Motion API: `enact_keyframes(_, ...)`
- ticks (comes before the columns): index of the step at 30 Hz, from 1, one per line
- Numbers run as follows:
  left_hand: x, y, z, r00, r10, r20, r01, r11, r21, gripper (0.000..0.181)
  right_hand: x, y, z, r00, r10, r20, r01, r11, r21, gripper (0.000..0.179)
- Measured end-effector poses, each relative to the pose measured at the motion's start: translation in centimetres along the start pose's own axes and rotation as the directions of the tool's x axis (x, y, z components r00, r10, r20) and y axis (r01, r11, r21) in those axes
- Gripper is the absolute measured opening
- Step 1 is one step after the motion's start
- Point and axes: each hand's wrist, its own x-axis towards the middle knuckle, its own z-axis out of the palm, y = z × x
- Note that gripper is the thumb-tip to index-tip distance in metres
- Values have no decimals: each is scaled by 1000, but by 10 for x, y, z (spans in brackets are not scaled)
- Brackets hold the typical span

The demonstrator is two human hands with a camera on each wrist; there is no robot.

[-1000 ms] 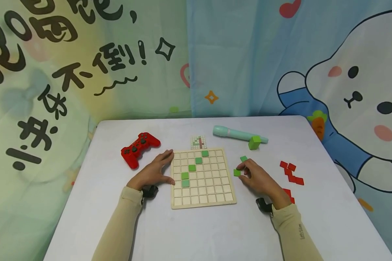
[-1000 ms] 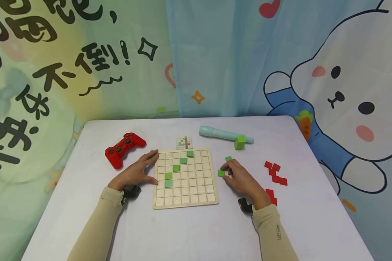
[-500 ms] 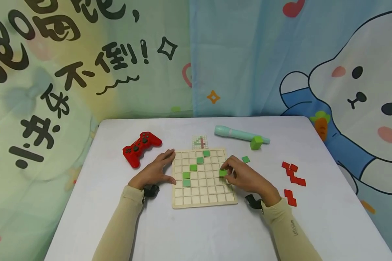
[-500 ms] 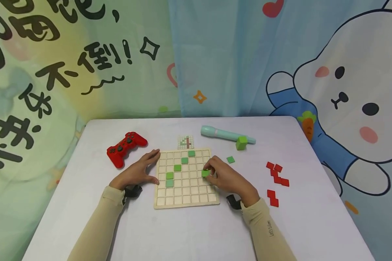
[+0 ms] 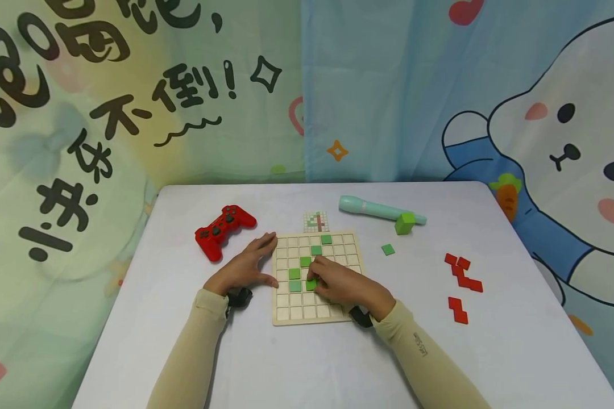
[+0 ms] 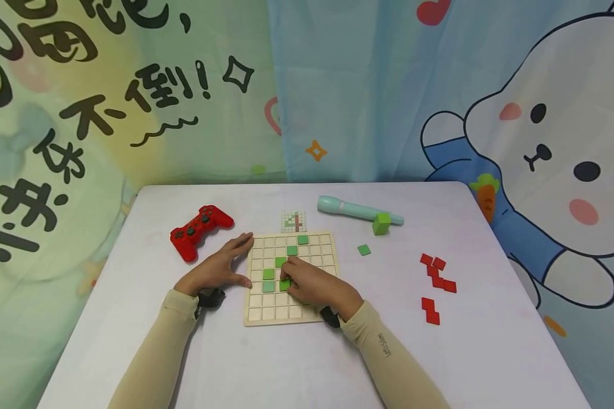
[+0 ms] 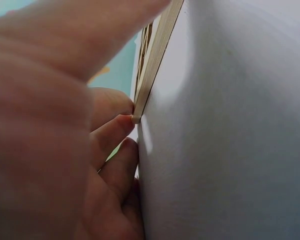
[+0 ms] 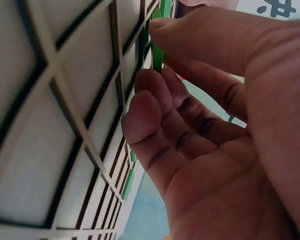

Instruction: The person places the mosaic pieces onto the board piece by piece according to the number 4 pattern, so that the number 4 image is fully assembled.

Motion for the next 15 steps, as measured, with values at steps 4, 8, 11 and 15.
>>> enact_keyframes(4, 0, 1, 0, 1000, -8, -6, 8, 1000, -3, 120, 3, 1, 2, 1000, -21, -1, 21, 1000, -12, 15)
enact_keyframes(8, 0, 2, 0, 1000, -11, -6, 11, 1000, -8, 120, 4, 0, 3, 999, -31, -10, 31, 999, -23, 14)
enact_keyframes(11, 0, 3, 0, 1000, -13, -5, 13, 1000, -8, 120, 4, -1, 1, 1000, -24, -7, 24, 999, -26, 14)
enact_keyframes(15, 0, 3, 0, 1000, -15, -3, 15, 1000, -12, 120, 6, -2, -2, 1000, -13, 4, 13, 1000, -27, 14)
